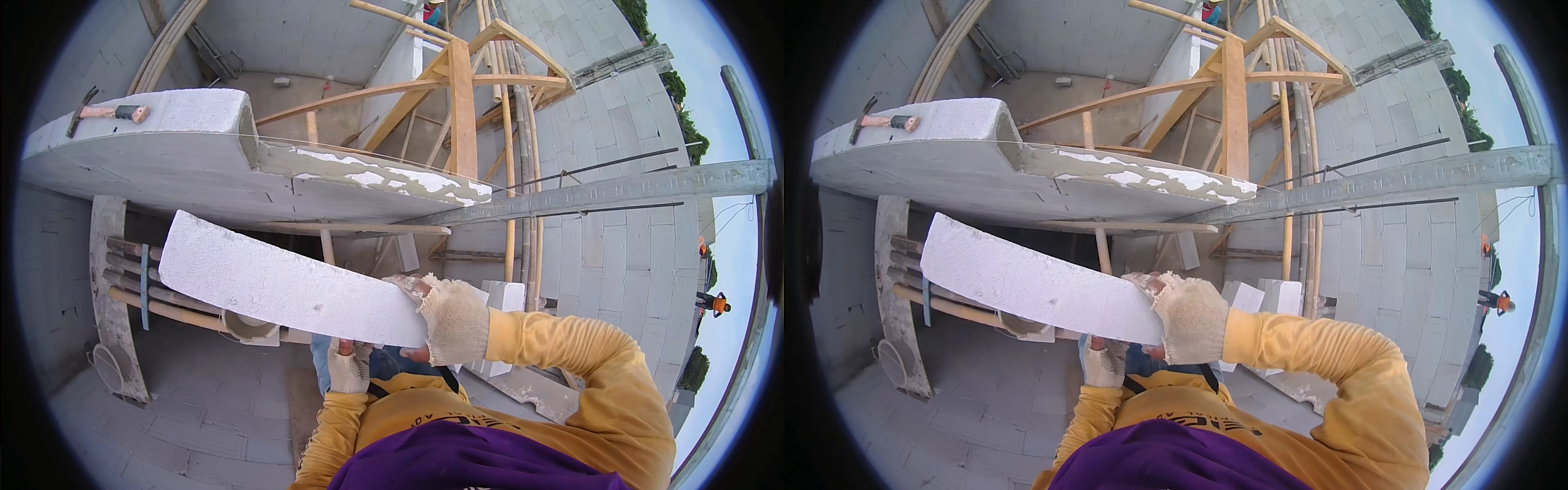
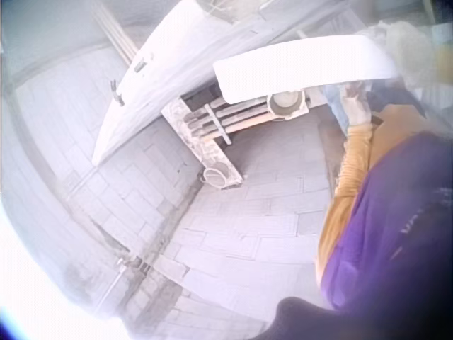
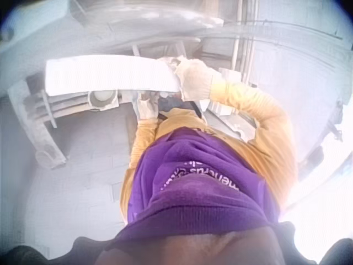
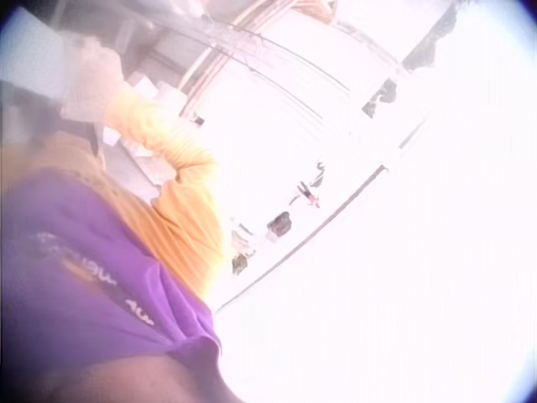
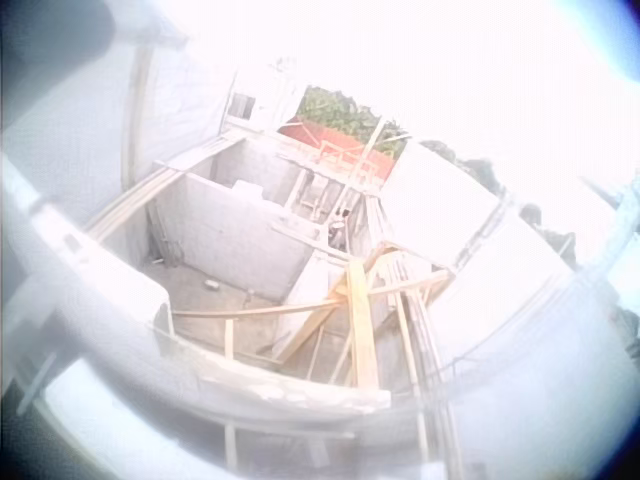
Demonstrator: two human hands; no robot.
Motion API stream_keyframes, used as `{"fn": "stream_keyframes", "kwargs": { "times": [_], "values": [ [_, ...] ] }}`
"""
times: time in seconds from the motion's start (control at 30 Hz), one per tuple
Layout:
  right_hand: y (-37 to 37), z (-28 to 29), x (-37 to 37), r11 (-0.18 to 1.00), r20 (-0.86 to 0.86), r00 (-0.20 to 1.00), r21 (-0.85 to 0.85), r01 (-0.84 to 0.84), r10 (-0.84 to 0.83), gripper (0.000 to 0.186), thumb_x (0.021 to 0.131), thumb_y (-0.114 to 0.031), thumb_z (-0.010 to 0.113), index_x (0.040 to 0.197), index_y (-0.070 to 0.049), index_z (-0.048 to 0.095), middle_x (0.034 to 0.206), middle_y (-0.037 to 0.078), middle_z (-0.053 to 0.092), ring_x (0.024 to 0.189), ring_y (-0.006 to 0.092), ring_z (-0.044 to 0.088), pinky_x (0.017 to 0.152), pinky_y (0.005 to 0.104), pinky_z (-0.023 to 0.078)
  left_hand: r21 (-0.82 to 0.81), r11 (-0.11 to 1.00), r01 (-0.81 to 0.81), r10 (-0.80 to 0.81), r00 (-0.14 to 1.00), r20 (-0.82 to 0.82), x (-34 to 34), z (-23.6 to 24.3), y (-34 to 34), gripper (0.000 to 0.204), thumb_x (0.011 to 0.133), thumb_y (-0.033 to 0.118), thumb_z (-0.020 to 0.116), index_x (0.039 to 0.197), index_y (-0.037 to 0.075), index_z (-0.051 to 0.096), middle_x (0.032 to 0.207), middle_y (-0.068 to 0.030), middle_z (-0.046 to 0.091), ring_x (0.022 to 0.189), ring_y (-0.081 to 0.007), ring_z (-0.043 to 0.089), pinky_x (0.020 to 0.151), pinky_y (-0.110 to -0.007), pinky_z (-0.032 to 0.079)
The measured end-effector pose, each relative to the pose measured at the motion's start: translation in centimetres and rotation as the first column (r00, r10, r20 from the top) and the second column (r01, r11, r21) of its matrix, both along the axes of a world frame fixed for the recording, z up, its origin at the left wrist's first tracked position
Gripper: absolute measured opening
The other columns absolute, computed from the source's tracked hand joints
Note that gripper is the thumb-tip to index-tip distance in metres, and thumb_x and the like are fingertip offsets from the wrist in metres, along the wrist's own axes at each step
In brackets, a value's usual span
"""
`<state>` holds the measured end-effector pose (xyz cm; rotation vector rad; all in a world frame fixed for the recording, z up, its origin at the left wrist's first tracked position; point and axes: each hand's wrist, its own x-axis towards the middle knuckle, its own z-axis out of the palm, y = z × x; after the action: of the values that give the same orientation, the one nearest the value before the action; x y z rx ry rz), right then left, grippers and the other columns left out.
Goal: The person uses an axe to trim a concrete block, applies mortar to the edge of an existing wall with a trowel, places the trimmed block into position, and taps it down with a hammer.
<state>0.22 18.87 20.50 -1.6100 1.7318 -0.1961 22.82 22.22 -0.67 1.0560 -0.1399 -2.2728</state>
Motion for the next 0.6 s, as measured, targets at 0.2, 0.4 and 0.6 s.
{"fn": "stream_keyframes", "kwargs": {
  "times": [0.2,0.4,0.6],
  "values": [
    [-3.1,6.8,0.5,0.984,0.032,0.996,-0.16,-0.078,0.084,0.097,0.07,-0.04,0.087,0.146,0.003,0.045,0.118,0.026,0.063,0.099,0.0412,0.069,0.086,0.0461,0.057,-0.206,0.977,-0.063,0.088,0.99,0.113,1.5,5.7,-3.5,0.043,0.102,0.028,0.068,0.133,0.001,0.056,0.122,-0.0085,0.066,0.106,-0.0214,0.067,0.089,-0.035,0.057],
    [-5.7,12.3,-0.3,0.903,0.123,0.984,-0.426,-0.063,0.127,0.103,0.067,-0.045,0.093,0.144,0.005,0.047,0.129,0.027,0.059,0.109,0.0379,0.066,0.094,0.0432,0.056,-0.464,0.876,-0.132,0.232,0.958,0.166,0.7,11.8,-9.6,0.028,0.1,0.018,0.065,0.122,0.002,0.059,0.1,-0.006,0.067,0.091,-0.0154,0.066,0.077,-0.029,0.056],
    [-10.0,17.5,-3.2,0.646,-0.294,0.938,-0.683,-0.341,0.185,0.112,0.062,-0.05,0.096,0.145,0.007,0.046,0.128,0.025,0.06,0.113,0.0358,0.065,0.099,0.0428,0.054,-0.493,0.818,-0.297,0.316,0.948,-0.047,-3.9,20.0,-17.7,0.056,0.096,0.042,0.075,0.128,0.0,0.057,0.114,-0.0087,0.065,0.101,-0.017,0.063,0.088,-0.034,0.054]
  ]
}}
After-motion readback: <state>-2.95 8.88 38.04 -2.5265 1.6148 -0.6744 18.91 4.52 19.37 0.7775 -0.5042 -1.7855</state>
